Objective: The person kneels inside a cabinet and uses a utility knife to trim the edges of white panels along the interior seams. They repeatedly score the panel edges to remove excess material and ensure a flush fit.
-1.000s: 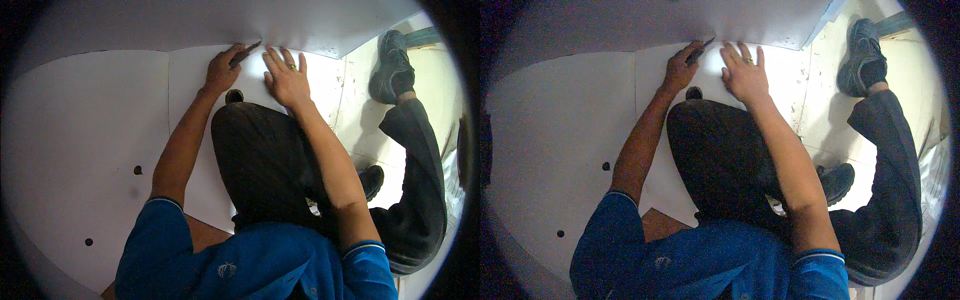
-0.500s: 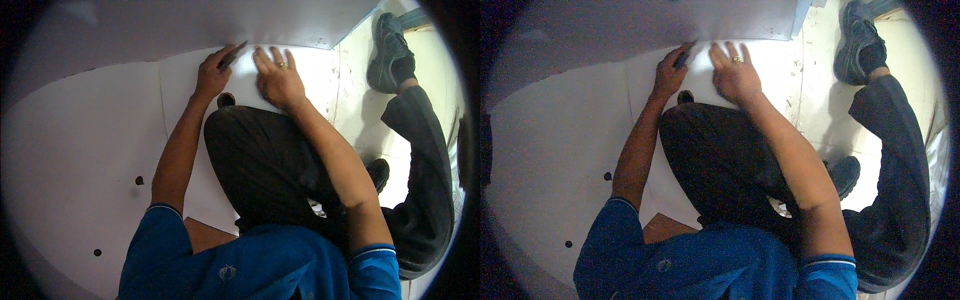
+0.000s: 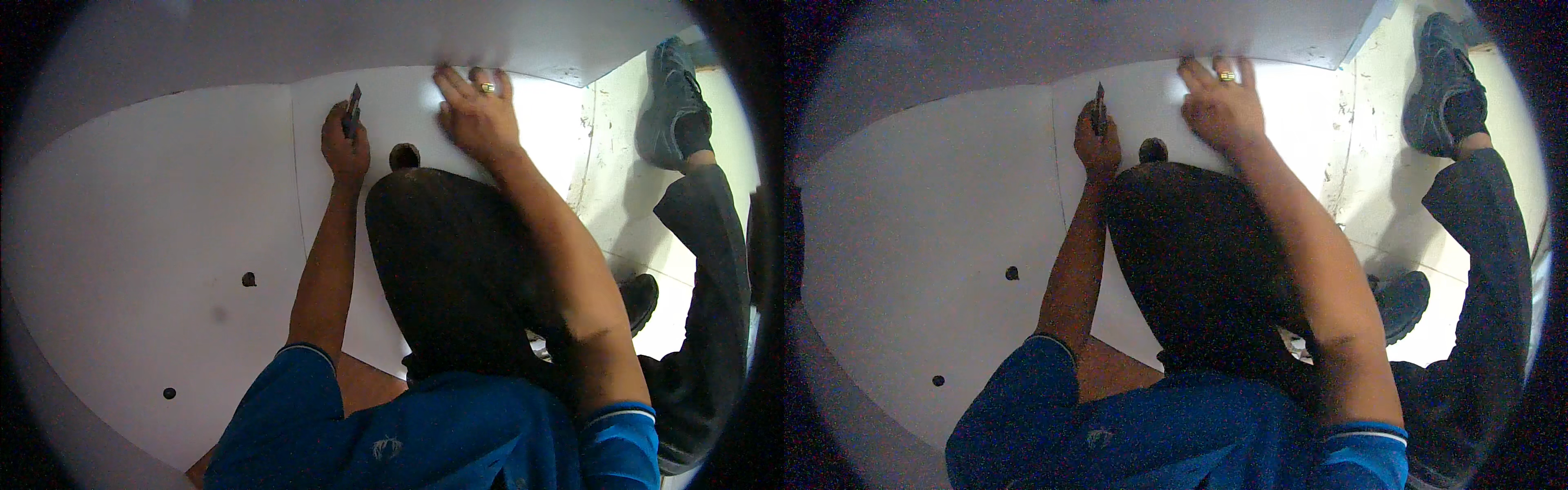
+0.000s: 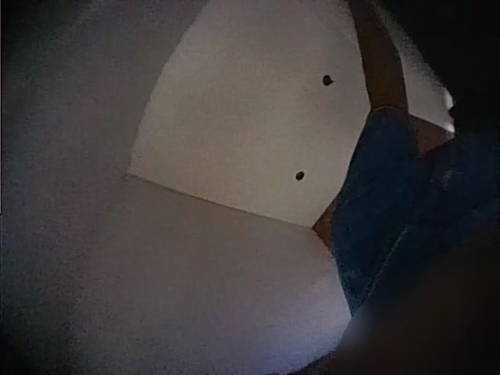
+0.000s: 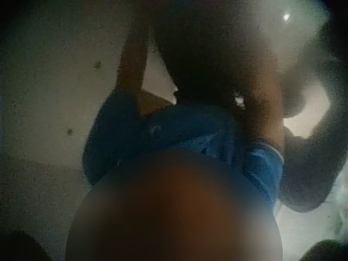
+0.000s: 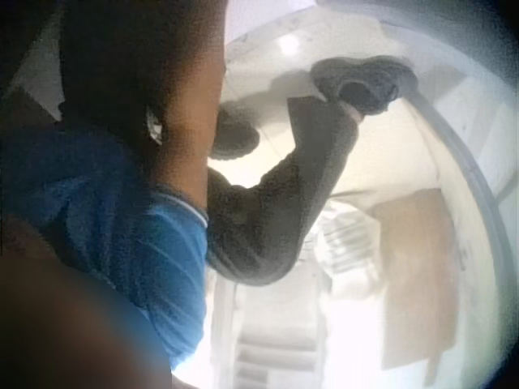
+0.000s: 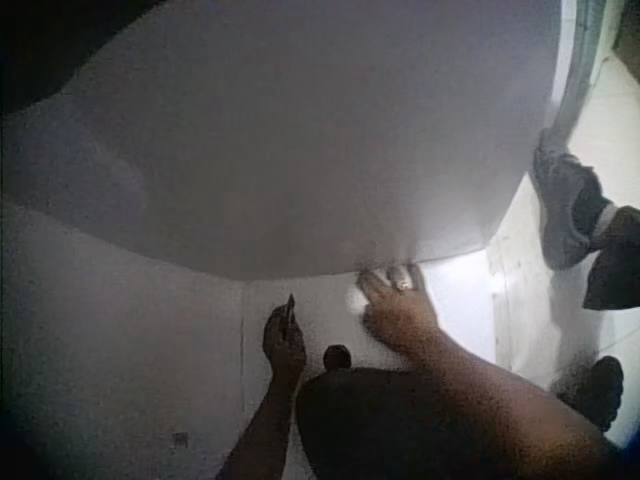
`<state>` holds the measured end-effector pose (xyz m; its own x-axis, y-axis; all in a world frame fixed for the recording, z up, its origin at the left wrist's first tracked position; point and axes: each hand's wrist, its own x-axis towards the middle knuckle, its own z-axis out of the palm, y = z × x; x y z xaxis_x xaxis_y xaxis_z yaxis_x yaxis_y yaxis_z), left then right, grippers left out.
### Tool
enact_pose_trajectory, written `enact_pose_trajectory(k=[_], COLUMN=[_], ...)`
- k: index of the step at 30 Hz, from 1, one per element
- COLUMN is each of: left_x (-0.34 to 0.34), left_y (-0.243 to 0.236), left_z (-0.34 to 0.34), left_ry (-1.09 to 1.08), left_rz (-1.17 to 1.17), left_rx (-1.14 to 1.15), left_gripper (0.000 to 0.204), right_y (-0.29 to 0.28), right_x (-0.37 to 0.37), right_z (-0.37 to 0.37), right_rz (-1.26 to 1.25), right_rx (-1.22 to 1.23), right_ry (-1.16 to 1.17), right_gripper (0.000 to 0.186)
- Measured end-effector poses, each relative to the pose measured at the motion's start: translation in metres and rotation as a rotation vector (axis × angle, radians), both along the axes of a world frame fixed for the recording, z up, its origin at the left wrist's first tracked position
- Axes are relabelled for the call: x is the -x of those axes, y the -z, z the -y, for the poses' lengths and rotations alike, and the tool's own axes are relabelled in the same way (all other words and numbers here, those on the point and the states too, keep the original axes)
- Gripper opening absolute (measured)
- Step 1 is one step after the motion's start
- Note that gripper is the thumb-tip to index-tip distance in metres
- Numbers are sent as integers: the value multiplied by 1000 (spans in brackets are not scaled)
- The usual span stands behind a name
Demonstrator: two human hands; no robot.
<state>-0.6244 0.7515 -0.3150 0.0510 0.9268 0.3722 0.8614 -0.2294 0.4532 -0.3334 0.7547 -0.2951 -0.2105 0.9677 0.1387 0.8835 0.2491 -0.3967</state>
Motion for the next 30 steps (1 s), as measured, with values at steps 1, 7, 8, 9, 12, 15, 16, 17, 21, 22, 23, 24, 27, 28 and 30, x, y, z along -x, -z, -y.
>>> enact_pose_trajectory(k=[1, 7, 8, 9, 12, 15, 16, 17, 21, 22, 23, 24, 27, 28, 30], left_x=[4, -3, -1, -2, -1, 8, 1, -2, 14, 18, 16, 11, 7, 10, 5], left_y=[7, 7, 5, 3, 4, 12, 13, 12, 8, 4, 4, 8, 10, 9, 9], left_z=[-1, -6, -7, -9, -7, -9, -12, -16, -7, -5, -5, -8, -14, -14, -14], left_ry=[1, -216, -280, -263, -260, -303, -289, -280, -251, -271, -277, -272, -286, -295, -315], left_rz=[-4, -193, -224, -222, -189, -129, -131, -143, -129, -137, -130, -129, -167, -190, -214], left_rx=[-25, -82, -66, -82, -95, -63, -64, -68, -136, -130, -120, -123, -139, -142, -130], left_gripper=[47, 43, 43, 41, 39, 38, 37, 36, 37, 37, 37, 37, 35, 34, 35], right_y=[1, -8, 0, -3, 3, 20, 24, 27, 9, 0, -8, -14, -32, -26, -37], right_x=[-10, -17, -2, 9, 51, 86, 88, 88, 12, -12, -34, -53, -85, -85, -80], right_z=[6, 41, 42, 37, -5, -36, -51, -58, -19, 3, 20, 35, 47, 45, 35], right_rz=[32, 56, 15, -18, -26, 7, 43, 69, -52, 13, 84, 159, 330, 323, 336], right_rx=[6, 88, 81, 28, 70, -122, -109, -101, 13, 20, 9, 1, -76, -71, -66], right_ry=[27, 103, 84, -93, -296, -545, -520, -499, -306, -208, -89, 42, 131, 126, 115], right_gripper=[53, 57, 58, 60, 61, 61, 61, 62, 64, 64, 62, 60, 50, 48, 44])
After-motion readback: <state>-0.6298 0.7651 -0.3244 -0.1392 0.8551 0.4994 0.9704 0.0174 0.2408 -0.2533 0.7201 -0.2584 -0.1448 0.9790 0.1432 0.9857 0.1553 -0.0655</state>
